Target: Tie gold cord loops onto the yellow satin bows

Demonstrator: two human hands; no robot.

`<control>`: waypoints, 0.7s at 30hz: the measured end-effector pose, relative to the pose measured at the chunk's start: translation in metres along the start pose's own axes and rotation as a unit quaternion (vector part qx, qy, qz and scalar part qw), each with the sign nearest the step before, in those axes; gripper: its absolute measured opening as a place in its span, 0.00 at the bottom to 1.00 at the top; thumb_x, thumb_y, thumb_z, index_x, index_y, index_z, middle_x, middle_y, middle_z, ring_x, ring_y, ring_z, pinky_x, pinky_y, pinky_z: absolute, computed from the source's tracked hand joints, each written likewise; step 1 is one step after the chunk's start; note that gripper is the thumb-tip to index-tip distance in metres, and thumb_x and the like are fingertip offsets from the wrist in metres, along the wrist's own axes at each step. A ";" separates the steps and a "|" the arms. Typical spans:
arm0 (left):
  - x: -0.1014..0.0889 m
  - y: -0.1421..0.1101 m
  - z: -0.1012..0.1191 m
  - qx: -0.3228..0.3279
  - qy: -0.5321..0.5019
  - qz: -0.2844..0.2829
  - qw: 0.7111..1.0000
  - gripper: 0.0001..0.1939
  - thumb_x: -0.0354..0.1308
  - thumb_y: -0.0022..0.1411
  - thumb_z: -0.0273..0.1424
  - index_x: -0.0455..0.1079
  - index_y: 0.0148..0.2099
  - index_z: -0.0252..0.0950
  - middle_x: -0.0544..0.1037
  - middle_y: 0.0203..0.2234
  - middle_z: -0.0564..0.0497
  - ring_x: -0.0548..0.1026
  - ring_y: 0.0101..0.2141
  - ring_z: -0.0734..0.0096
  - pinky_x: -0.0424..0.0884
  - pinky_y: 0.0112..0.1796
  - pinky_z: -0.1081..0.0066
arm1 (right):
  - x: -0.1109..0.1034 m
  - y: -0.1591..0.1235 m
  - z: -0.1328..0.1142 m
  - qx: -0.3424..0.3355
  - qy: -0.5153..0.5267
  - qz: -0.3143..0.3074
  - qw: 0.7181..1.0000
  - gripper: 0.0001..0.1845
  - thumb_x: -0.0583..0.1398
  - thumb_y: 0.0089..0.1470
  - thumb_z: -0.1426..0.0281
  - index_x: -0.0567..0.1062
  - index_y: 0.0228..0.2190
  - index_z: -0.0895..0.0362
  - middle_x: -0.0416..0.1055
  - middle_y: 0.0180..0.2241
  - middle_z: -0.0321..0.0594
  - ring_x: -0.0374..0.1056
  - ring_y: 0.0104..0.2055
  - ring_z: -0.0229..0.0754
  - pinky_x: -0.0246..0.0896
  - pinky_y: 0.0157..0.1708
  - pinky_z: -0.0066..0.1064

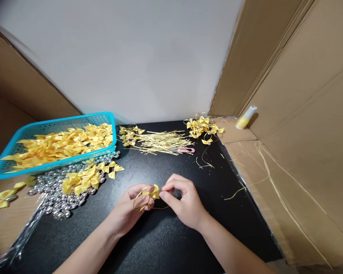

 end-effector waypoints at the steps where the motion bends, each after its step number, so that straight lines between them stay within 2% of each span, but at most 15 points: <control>1: 0.000 0.000 0.000 -0.002 0.002 -0.001 1.000 0.14 0.76 0.41 0.35 0.82 0.30 0.34 0.77 0.19 0.51 0.68 0.21 0.81 0.62 0.24 0.80 | 0.000 0.000 0.000 -0.002 0.000 -0.001 1.000 0.09 0.62 0.56 0.70 0.76 0.25 0.57 0.67 0.25 0.37 0.64 0.29 0.38 0.59 0.30 0.30; 7: 0.002 0.001 -0.002 -0.006 0.016 0.000 1.000 0.15 0.76 0.40 0.36 0.82 0.30 0.33 0.76 0.18 0.50 0.67 0.20 0.79 0.62 0.24 0.78 | 0.004 0.000 -0.003 -0.012 -0.015 0.001 1.000 0.10 0.62 0.56 0.70 0.76 0.23 0.57 0.69 0.24 0.37 0.65 0.29 0.38 0.60 0.30 0.30; 9: 0.001 0.001 -0.001 0.001 0.023 0.005 1.000 0.15 0.76 0.40 0.36 0.82 0.30 0.33 0.76 0.18 0.51 0.66 0.20 0.80 0.62 0.24 0.78 | 0.001 -0.001 -0.005 -0.021 -0.035 0.019 0.999 0.07 0.62 0.55 0.71 0.76 0.26 0.56 0.70 0.25 0.38 0.66 0.30 0.39 0.61 0.32 0.32; 11: -0.001 0.001 0.001 0.013 0.037 0.016 0.999 0.15 0.76 0.40 0.36 0.82 0.30 0.34 0.76 0.18 0.50 0.67 0.21 0.79 0.63 0.24 0.78 | -0.004 -0.003 -0.010 -0.047 -0.071 0.055 0.995 0.02 0.62 0.53 0.72 0.77 0.30 0.55 0.70 0.28 0.38 0.66 0.32 0.41 0.62 0.34 0.34; 14: -0.004 0.001 0.002 0.026 0.085 0.038 0.995 0.15 0.75 0.42 0.36 0.82 0.32 0.33 0.79 0.21 0.49 0.70 0.22 0.76 0.65 0.26 0.77 | -0.007 -0.007 -0.022 -0.119 -0.156 0.091 0.976 0.05 0.61 0.52 0.74 0.77 0.33 0.54 0.67 0.29 0.38 0.64 0.34 0.42 0.60 0.35 0.36; 17: -0.003 0.001 0.004 0.041 0.149 0.048 0.987 0.14 0.73 0.45 0.35 0.81 0.34 0.33 0.81 0.24 0.47 0.72 0.24 0.72 0.67 0.28 0.74 | -0.002 -0.008 -0.029 -0.159 -0.236 0.076 0.956 0.06 0.62 0.52 0.74 0.77 0.33 0.53 0.66 0.28 0.38 0.63 0.33 0.43 0.59 0.35 0.37; 21: -0.001 0.000 0.008 0.064 0.188 0.052 0.979 0.14 0.73 0.46 0.34 0.81 0.35 0.32 0.82 0.26 0.47 0.74 0.26 0.70 0.69 0.31 0.73 | 0.003 -0.007 -0.027 -0.160 -0.282 0.059 0.944 0.07 0.62 0.52 0.75 0.77 0.34 0.54 0.66 0.29 0.38 0.62 0.34 0.42 0.57 0.36 0.38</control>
Point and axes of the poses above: each hand's wrist, its own y-axis towards the middle knuckle, its own x-axis out of the palm, z = x × y, the point moved 6 cm from there along y, towards the middle knuckle
